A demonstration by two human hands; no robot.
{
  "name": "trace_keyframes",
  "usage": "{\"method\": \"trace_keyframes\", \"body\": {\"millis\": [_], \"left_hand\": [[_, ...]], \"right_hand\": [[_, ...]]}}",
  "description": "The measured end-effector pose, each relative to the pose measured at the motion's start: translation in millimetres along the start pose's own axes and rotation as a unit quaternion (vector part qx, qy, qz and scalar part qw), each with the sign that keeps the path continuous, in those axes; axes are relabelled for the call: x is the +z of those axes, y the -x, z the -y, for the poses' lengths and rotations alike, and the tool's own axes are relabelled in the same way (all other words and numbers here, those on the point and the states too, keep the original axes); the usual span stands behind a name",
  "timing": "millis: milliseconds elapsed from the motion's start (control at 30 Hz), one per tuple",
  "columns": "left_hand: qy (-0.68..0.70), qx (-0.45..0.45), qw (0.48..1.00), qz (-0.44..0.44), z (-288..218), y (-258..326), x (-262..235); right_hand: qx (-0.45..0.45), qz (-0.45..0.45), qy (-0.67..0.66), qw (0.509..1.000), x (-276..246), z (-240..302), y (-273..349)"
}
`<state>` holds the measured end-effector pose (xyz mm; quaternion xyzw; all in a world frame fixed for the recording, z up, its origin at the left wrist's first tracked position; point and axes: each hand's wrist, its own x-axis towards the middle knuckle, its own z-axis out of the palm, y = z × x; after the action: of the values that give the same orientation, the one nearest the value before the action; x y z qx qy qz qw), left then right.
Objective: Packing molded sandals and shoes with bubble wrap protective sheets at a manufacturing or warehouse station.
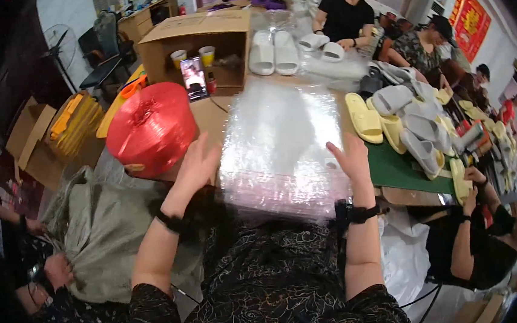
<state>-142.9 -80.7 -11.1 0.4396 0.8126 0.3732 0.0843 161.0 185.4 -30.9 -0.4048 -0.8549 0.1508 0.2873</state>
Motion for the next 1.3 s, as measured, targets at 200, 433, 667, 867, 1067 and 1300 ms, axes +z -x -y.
{"method": "trace_keyframes", "body": {"millis": [200,433,667,867,1067,1300], "left_hand": [[0.180,-0.111,0.951,0.225,22.4,-93.8,74.8],[0.400,-0.100,0.905,0.103,-1.6,-106.7,137.5],[0.308,-0.090,0.943,0.082,9.6,-122.9,130.4],[-0.090,0.018,0.996,0.009,-50.3,-106.2,70.0],[-0.142,0.323,0.923,0.155,-74.0,-115.5,102.4],[-0.129,0.268,0.927,0.228,-19.5,-99.1,142.4]], "right_hand": [[0.253,0.159,-0.023,0.954,-7.4,-37.0,3.9],[0.188,0.088,-0.275,0.939,28.1,-50.4,-10.9],[0.112,0.130,-0.192,0.966,25.3,-51.8,-34.9],[0.083,-0.051,0.111,0.989,-26.0,-74.4,-80.7],[-0.033,0.039,0.263,0.964,-14.5,-164.2,-151.7],[-0.020,0.158,0.278,0.947,-12.4,-126.0,-158.4]]}}
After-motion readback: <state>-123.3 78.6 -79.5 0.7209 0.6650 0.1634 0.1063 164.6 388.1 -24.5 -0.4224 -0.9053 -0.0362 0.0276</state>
